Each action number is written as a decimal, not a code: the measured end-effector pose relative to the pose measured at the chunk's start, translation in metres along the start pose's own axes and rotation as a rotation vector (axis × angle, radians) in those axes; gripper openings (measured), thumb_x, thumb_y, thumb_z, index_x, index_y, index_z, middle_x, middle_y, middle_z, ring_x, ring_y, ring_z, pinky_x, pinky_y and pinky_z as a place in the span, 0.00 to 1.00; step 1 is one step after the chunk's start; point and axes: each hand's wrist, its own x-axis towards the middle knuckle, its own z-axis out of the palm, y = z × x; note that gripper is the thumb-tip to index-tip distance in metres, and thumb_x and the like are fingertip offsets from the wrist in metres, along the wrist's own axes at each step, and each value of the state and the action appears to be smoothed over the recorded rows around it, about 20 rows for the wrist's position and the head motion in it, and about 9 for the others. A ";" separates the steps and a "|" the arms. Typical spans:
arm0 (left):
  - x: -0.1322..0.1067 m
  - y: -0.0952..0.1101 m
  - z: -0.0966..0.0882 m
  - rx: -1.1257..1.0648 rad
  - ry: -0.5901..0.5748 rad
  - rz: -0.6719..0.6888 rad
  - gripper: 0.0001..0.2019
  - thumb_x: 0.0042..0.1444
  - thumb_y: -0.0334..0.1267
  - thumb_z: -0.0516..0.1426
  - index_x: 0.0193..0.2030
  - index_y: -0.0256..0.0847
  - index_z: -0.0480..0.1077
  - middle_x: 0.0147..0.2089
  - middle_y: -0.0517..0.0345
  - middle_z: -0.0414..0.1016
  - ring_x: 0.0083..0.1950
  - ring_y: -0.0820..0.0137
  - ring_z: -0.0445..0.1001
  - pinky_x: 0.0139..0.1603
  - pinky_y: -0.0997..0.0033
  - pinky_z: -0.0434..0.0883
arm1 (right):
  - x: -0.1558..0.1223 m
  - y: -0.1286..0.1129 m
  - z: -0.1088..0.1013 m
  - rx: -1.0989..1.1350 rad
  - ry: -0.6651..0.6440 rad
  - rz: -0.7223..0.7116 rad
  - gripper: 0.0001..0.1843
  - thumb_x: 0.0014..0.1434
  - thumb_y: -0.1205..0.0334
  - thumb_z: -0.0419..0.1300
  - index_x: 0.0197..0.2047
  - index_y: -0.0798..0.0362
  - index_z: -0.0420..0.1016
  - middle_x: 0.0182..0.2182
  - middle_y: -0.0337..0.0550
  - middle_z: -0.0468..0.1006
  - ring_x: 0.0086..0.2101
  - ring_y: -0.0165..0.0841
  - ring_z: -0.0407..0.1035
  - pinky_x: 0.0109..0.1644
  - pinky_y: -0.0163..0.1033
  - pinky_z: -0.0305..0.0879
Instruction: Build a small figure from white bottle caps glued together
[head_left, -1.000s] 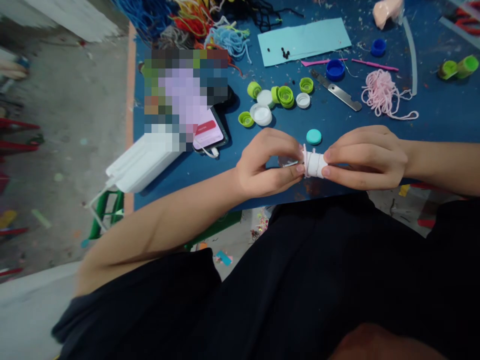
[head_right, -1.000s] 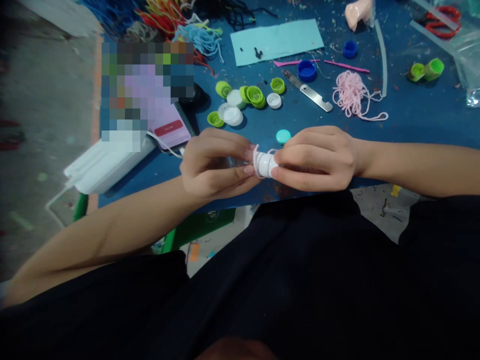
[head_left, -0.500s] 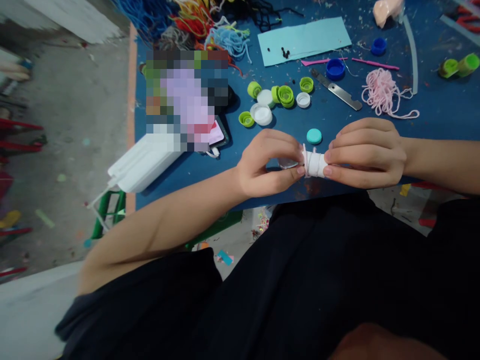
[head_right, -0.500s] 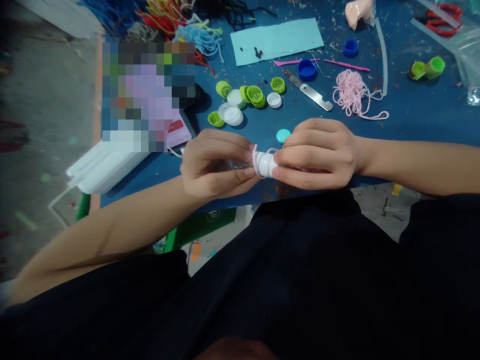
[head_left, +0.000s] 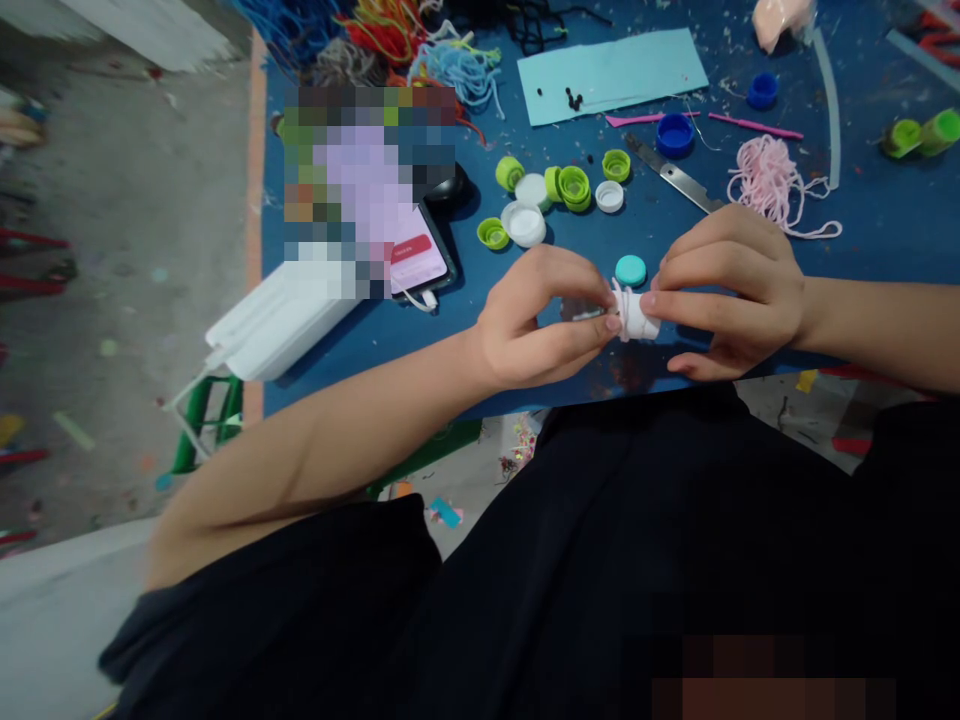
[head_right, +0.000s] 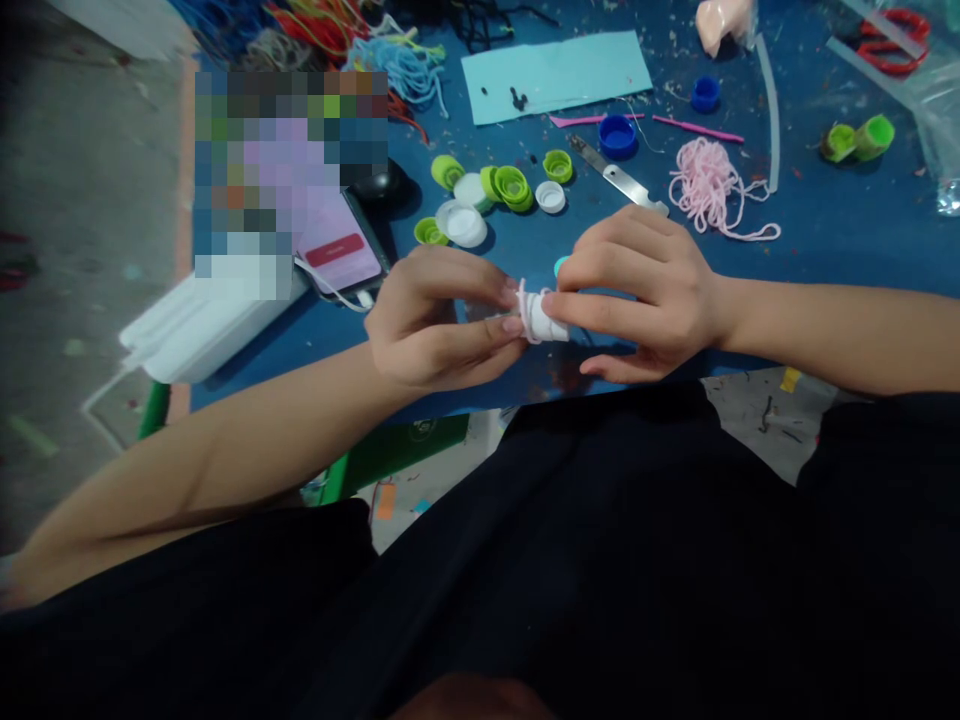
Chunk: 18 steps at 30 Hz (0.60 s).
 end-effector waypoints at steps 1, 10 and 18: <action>0.000 0.001 -0.001 -0.003 -0.003 -0.018 0.04 0.74 0.37 0.66 0.52 0.48 0.77 0.52 0.58 0.82 0.50 0.70 0.85 0.47 0.69 0.85 | 0.000 0.000 0.000 0.003 0.004 -0.005 0.31 0.82 0.33 0.51 0.66 0.46 0.81 0.58 0.43 0.82 0.56 0.40 0.83 0.58 0.53 0.83; 0.002 0.002 0.003 0.087 0.063 -0.066 0.03 0.76 0.39 0.63 0.53 0.47 0.79 0.47 0.57 0.84 0.44 0.68 0.86 0.41 0.64 0.86 | 0.018 -0.012 -0.008 0.083 0.152 0.049 0.16 0.80 0.50 0.59 0.58 0.52 0.78 0.46 0.46 0.84 0.44 0.36 0.81 0.48 0.45 0.82; 0.002 0.007 0.002 0.055 0.008 -0.101 0.08 0.74 0.34 0.64 0.56 0.49 0.80 0.46 0.55 0.88 0.45 0.65 0.89 0.42 0.62 0.87 | 0.017 -0.009 -0.007 0.077 0.012 0.222 0.09 0.77 0.63 0.62 0.58 0.49 0.78 0.47 0.39 0.87 0.42 0.31 0.83 0.45 0.38 0.79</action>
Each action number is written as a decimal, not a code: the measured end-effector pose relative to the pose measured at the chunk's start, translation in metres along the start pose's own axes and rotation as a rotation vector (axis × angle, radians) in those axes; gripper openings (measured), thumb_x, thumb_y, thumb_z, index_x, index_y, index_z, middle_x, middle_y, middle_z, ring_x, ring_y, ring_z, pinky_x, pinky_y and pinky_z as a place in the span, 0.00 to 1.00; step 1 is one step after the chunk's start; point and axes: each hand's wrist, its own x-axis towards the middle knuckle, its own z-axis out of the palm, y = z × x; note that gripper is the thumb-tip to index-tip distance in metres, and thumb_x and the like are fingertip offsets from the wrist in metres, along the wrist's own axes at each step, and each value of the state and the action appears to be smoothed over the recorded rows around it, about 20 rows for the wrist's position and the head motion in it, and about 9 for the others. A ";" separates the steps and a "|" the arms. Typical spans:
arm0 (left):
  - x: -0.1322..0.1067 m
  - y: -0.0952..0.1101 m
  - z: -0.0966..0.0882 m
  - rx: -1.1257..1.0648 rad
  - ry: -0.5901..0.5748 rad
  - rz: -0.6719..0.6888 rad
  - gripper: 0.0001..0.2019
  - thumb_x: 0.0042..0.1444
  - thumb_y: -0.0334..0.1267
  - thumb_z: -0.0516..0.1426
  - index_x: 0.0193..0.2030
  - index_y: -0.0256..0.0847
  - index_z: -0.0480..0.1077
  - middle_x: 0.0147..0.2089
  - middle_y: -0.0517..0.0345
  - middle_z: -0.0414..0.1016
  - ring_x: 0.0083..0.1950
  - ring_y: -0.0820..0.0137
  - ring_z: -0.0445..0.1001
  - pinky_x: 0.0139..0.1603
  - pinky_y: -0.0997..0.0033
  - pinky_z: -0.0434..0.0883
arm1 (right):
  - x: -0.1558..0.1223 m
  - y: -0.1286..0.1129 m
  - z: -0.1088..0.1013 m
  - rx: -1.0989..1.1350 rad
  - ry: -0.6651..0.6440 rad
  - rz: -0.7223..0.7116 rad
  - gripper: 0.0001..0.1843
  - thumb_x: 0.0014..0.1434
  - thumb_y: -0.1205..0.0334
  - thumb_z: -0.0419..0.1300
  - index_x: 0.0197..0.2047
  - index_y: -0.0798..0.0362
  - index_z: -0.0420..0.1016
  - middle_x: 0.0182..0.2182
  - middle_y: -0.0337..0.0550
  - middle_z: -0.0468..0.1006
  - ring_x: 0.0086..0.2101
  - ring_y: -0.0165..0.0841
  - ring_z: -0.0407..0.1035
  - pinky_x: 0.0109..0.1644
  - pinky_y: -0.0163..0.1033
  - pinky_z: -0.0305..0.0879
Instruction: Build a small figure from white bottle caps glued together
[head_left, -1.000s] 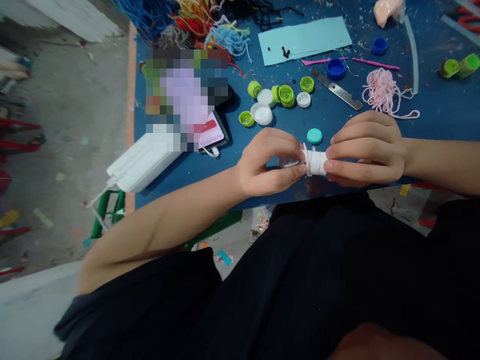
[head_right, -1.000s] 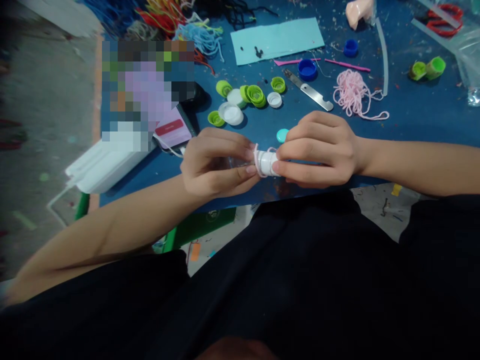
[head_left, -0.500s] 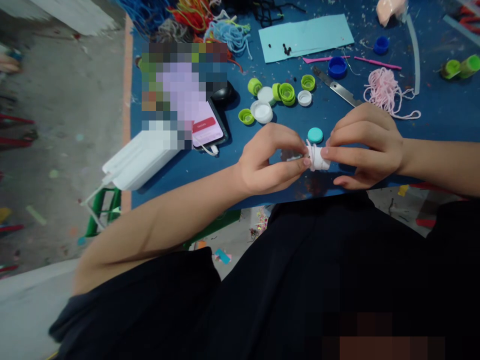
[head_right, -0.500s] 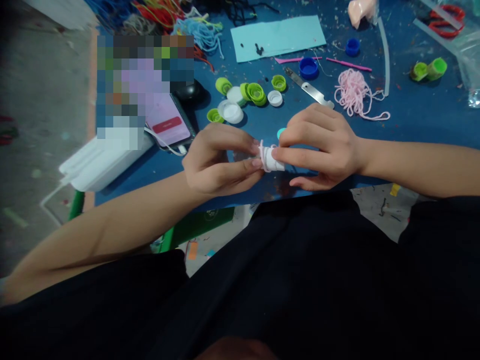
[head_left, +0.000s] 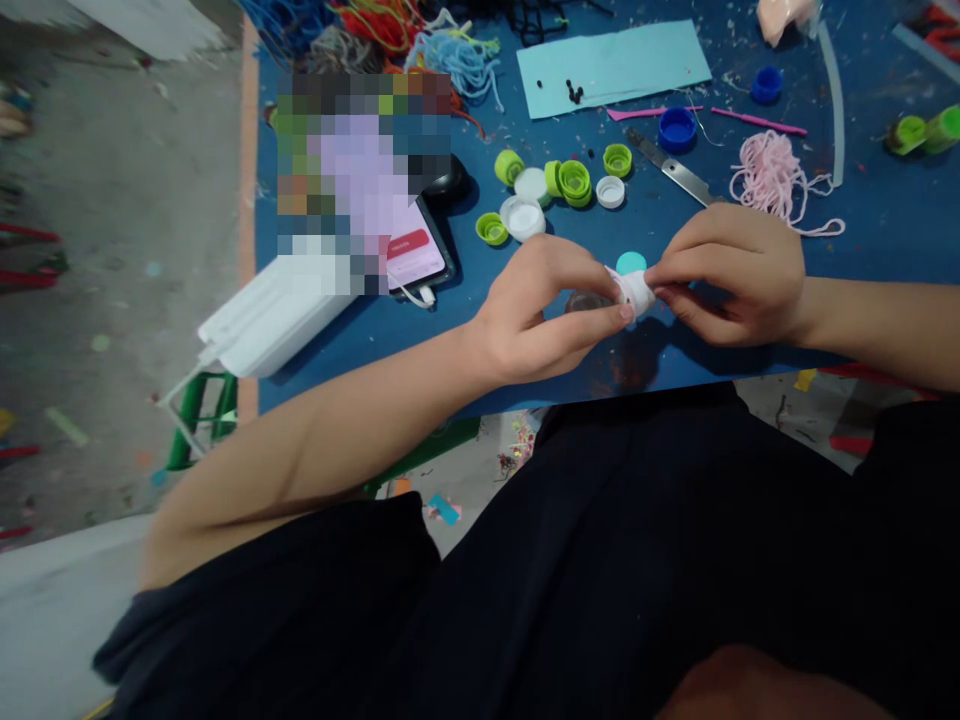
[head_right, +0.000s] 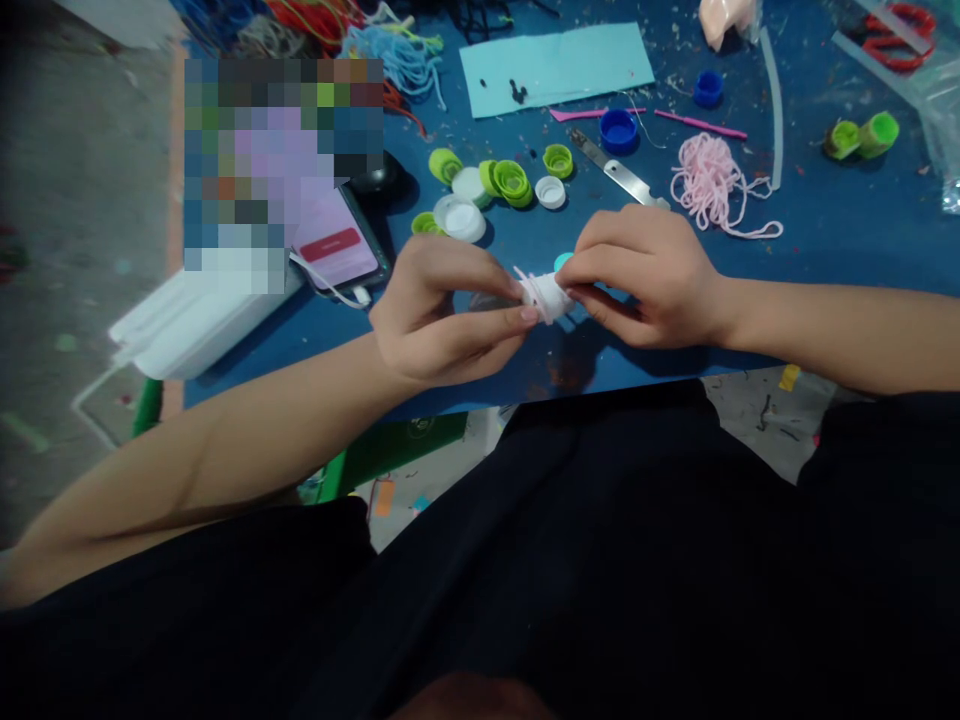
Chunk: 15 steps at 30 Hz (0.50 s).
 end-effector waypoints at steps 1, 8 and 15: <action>-0.001 0.000 0.000 -0.004 -0.014 -0.014 0.09 0.75 0.34 0.63 0.57 0.49 0.80 0.47 0.55 0.88 0.45 0.64 0.89 0.43 0.61 0.88 | -0.001 0.001 0.000 -0.002 -0.004 -0.008 0.10 0.76 0.64 0.63 0.58 0.49 0.78 0.47 0.39 0.87 0.41 0.31 0.83 0.44 0.37 0.78; -0.014 -0.008 0.003 -0.077 -0.099 -0.075 0.14 0.79 0.38 0.59 0.65 0.59 0.77 0.53 0.60 0.87 0.51 0.63 0.90 0.49 0.58 0.89 | -0.001 0.002 -0.002 0.002 -0.081 0.017 0.08 0.78 0.61 0.62 0.56 0.48 0.79 0.46 0.38 0.87 0.38 0.28 0.80 0.42 0.36 0.74; -0.015 -0.012 0.001 -0.164 -0.170 -0.108 0.15 0.79 0.38 0.58 0.66 0.58 0.77 0.54 0.59 0.86 0.52 0.60 0.90 0.51 0.53 0.89 | 0.001 0.003 -0.003 -0.041 -0.179 -0.003 0.08 0.80 0.58 0.58 0.51 0.49 0.78 0.42 0.39 0.85 0.35 0.28 0.77 0.38 0.35 0.68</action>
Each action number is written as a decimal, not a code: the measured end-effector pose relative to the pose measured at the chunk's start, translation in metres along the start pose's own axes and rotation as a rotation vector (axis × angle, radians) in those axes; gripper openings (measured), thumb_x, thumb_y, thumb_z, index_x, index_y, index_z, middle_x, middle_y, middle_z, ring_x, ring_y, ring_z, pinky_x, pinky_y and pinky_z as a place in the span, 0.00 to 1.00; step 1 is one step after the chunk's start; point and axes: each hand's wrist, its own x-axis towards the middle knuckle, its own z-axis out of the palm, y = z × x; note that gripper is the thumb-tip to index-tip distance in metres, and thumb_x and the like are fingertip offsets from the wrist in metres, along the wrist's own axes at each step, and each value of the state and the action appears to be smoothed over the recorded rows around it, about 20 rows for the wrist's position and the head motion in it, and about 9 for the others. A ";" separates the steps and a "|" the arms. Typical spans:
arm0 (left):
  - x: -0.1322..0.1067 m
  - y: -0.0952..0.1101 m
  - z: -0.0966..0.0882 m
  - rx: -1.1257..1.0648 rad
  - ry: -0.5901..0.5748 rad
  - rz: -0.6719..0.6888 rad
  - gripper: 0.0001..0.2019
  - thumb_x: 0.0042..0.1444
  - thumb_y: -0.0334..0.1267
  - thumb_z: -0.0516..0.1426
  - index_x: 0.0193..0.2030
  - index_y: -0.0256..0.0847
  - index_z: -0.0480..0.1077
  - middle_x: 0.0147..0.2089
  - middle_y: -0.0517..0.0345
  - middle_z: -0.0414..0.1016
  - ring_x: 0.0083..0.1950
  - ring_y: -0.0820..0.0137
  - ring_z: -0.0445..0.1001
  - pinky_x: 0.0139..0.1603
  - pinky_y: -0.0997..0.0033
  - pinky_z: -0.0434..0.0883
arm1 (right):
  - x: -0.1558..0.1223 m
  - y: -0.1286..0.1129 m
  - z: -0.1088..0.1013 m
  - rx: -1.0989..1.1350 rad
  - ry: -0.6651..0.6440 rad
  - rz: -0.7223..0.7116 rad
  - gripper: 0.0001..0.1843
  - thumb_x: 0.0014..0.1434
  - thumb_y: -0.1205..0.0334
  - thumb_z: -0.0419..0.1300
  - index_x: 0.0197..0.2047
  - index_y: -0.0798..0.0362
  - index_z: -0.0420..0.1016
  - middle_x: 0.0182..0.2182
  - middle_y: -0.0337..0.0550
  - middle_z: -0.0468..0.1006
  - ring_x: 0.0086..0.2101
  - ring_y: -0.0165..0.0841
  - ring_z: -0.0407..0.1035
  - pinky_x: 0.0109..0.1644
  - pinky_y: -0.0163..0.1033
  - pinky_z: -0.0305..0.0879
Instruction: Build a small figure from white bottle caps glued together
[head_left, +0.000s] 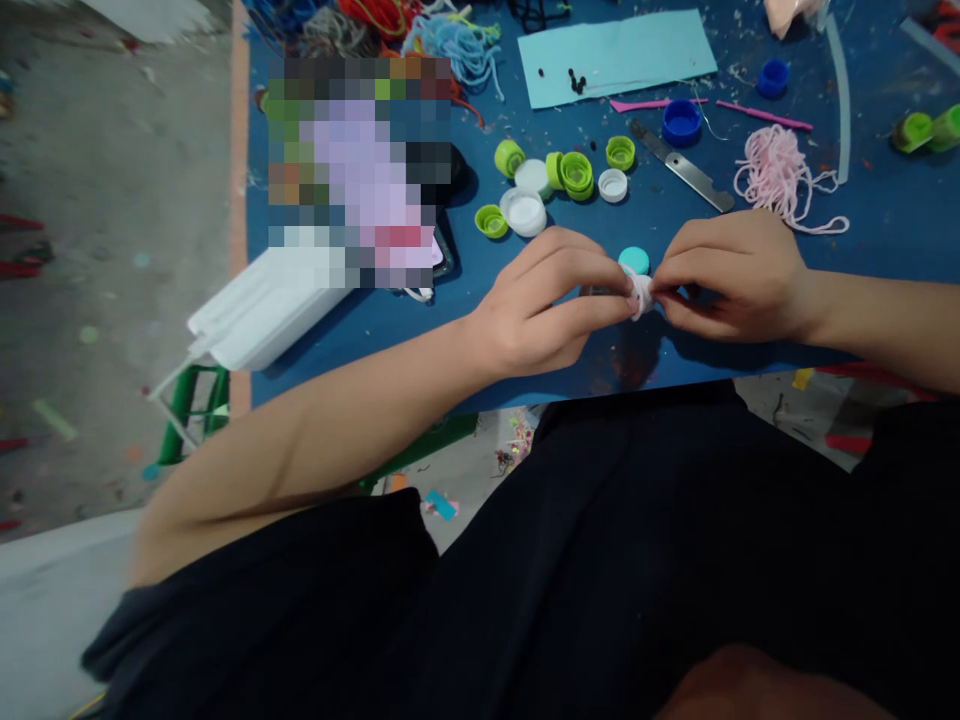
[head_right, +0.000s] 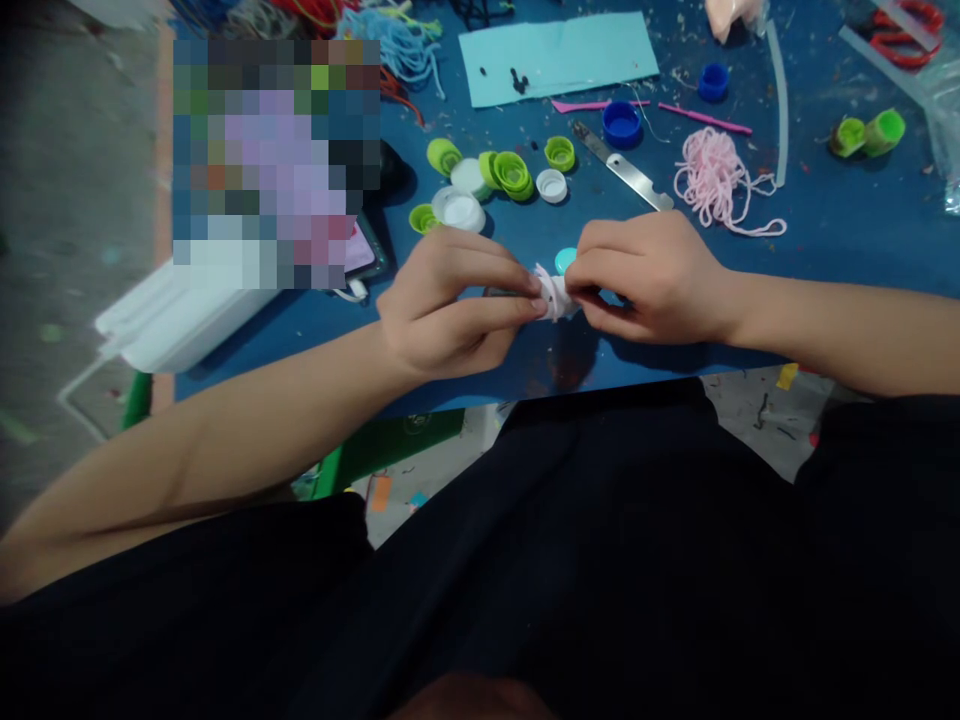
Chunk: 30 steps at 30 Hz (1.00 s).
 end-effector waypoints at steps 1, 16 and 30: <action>0.001 0.001 0.000 -0.005 -0.010 -0.008 0.14 0.79 0.39 0.56 0.65 0.58 0.76 0.53 0.59 0.86 0.52 0.60 0.90 0.50 0.53 0.89 | -0.001 0.001 0.001 0.008 -0.034 0.015 0.10 0.80 0.57 0.57 0.52 0.49 0.78 0.42 0.39 0.84 0.35 0.28 0.77 0.38 0.35 0.68; 0.012 0.006 -0.006 0.091 -0.076 0.133 0.11 0.77 0.38 0.57 0.62 0.49 0.73 0.52 0.52 0.87 0.50 0.64 0.87 0.50 0.60 0.87 | -0.001 0.002 0.014 -0.095 -0.093 -0.083 0.13 0.82 0.57 0.46 0.54 0.50 0.70 0.41 0.39 0.80 0.30 0.30 0.65 0.36 0.40 0.55; 0.014 0.006 -0.009 0.026 -0.131 0.081 0.09 0.74 0.37 0.63 0.57 0.46 0.74 0.48 0.50 0.86 0.47 0.64 0.86 0.46 0.62 0.87 | -0.003 0.008 0.006 0.116 -0.122 -0.006 0.09 0.80 0.57 0.52 0.52 0.50 0.71 0.42 0.39 0.81 0.36 0.30 0.73 0.41 0.38 0.63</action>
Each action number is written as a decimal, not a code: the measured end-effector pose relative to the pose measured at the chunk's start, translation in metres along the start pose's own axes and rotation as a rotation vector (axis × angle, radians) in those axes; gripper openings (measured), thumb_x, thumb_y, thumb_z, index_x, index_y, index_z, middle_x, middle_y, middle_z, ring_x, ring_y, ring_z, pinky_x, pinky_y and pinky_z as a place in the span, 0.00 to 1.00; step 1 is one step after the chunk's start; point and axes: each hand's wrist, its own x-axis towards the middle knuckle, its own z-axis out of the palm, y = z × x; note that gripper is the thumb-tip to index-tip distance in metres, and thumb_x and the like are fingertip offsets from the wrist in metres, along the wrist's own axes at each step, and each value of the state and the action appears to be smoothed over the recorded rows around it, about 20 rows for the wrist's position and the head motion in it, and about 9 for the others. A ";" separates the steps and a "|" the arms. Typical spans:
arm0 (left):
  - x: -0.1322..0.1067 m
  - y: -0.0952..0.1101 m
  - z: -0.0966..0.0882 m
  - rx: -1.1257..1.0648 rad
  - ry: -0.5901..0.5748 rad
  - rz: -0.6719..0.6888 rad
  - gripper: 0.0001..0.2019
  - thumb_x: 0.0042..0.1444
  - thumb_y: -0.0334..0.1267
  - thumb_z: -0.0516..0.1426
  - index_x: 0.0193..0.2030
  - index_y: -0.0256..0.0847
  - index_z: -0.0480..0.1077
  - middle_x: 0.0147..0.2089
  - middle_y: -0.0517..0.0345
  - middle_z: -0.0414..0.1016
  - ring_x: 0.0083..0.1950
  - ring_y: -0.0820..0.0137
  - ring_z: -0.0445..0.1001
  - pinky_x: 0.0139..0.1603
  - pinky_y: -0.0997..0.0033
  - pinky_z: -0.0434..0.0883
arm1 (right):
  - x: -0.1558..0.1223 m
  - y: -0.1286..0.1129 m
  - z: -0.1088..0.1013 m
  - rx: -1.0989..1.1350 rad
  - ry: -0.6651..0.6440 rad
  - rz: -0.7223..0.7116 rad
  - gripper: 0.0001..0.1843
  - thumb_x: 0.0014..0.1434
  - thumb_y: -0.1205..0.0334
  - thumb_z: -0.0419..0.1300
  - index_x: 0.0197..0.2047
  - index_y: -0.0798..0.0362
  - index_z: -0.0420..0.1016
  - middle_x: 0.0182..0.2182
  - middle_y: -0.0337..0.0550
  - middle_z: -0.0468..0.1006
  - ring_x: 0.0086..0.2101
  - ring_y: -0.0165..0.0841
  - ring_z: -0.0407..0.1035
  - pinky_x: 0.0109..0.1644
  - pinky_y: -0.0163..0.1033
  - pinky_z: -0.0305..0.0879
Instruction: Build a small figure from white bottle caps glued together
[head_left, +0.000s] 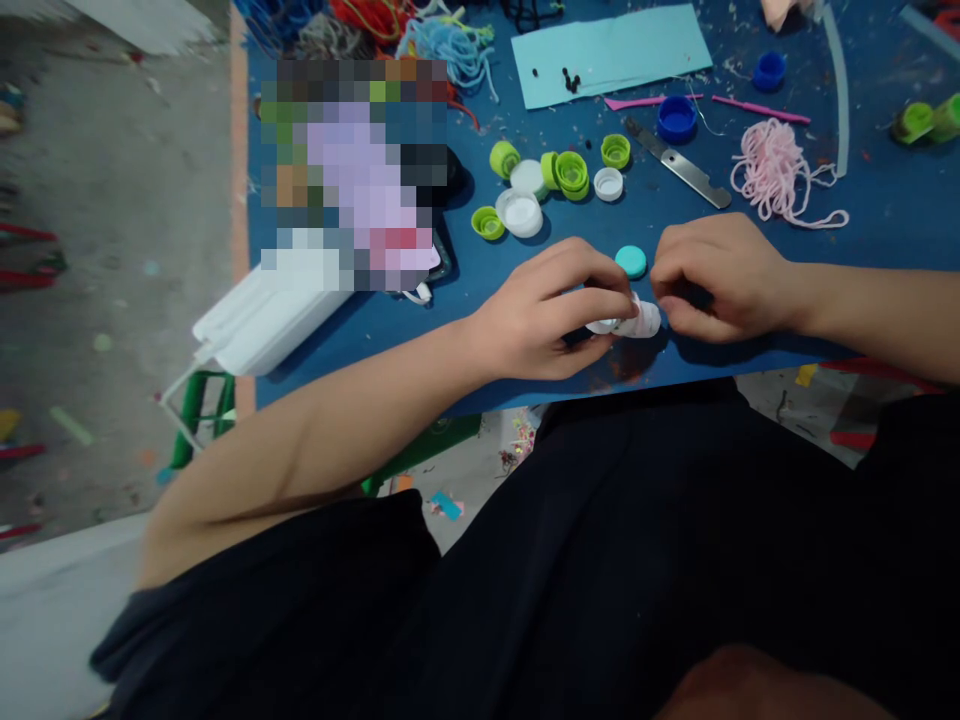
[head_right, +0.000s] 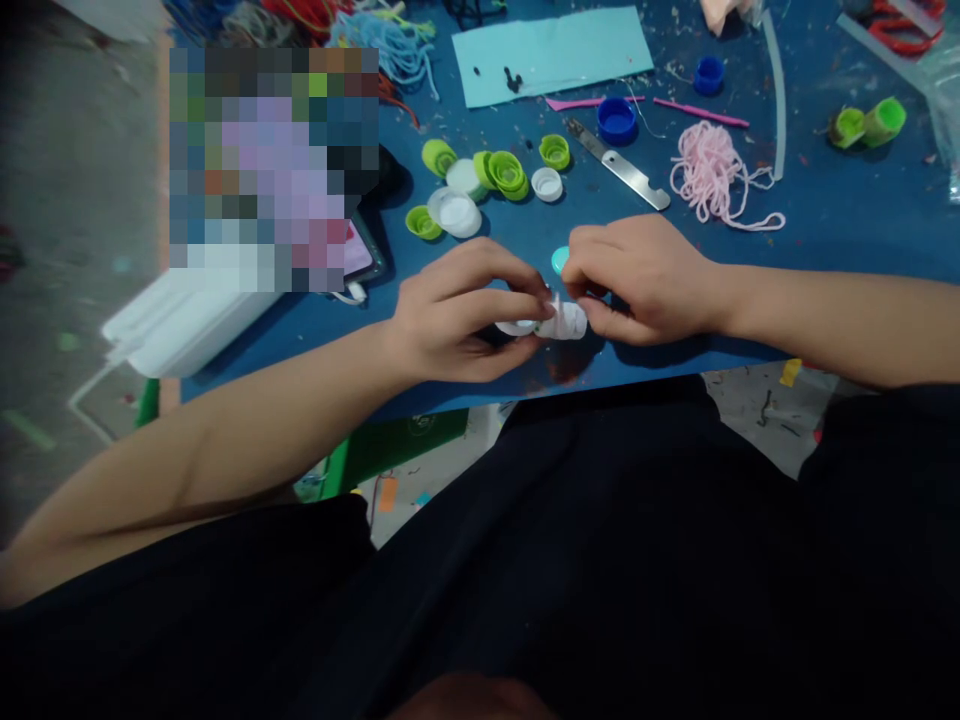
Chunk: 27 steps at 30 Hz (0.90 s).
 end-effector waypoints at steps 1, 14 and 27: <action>-0.001 -0.001 0.000 -0.014 0.002 0.002 0.09 0.74 0.38 0.63 0.58 0.46 0.74 0.49 0.50 0.86 0.48 0.63 0.87 0.46 0.61 0.88 | -0.001 0.001 -0.002 0.060 0.000 0.016 0.06 0.79 0.58 0.55 0.52 0.49 0.71 0.43 0.38 0.81 0.38 0.29 0.75 0.42 0.37 0.65; -0.002 -0.003 0.000 -0.260 0.085 -0.189 0.13 0.72 0.42 0.70 0.59 0.46 0.80 0.51 0.51 0.90 0.51 0.62 0.92 0.49 0.63 0.90 | 0.002 -0.001 -0.004 0.280 0.057 0.037 0.09 0.72 0.67 0.63 0.44 0.46 0.66 0.45 0.34 0.85 0.29 0.25 0.75 0.37 0.36 0.68; -0.009 -0.008 0.009 -0.483 0.236 -0.565 0.26 0.57 0.63 0.79 0.48 0.45 0.82 0.42 0.52 0.87 0.38 0.64 0.85 0.36 0.62 0.80 | -0.003 -0.006 -0.006 0.011 0.137 0.051 0.22 0.84 0.44 0.51 0.64 0.51 0.75 0.46 0.38 0.85 0.40 0.26 0.83 0.48 0.34 0.83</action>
